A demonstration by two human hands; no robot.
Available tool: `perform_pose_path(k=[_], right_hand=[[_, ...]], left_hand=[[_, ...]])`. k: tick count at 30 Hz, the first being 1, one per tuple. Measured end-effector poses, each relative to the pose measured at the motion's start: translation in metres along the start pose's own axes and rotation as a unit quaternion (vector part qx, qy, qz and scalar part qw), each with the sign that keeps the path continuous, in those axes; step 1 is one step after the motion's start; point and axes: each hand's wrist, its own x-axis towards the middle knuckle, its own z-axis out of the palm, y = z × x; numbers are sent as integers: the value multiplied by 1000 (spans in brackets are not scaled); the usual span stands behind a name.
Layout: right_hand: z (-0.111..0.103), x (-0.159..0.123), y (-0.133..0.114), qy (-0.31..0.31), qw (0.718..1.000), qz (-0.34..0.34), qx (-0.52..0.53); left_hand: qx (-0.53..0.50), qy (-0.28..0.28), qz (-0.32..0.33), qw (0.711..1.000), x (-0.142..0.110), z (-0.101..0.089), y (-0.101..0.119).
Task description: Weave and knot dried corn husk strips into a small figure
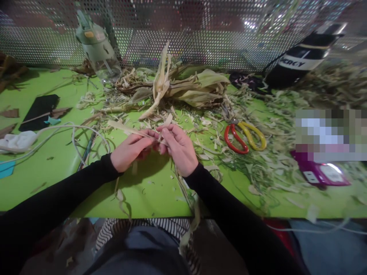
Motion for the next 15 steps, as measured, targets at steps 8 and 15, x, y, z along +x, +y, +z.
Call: perform_pose_path(k=[8, 15], right_hand=[[-6, 0, -10, -18, 991, -12, -130], [-9, 1, -5, -2, 989, -54, -135]], left_hand=[[-19, 29, 8, 999, 6, -2, -1], [35, 47, 55, 997, 5, -2, -7]])
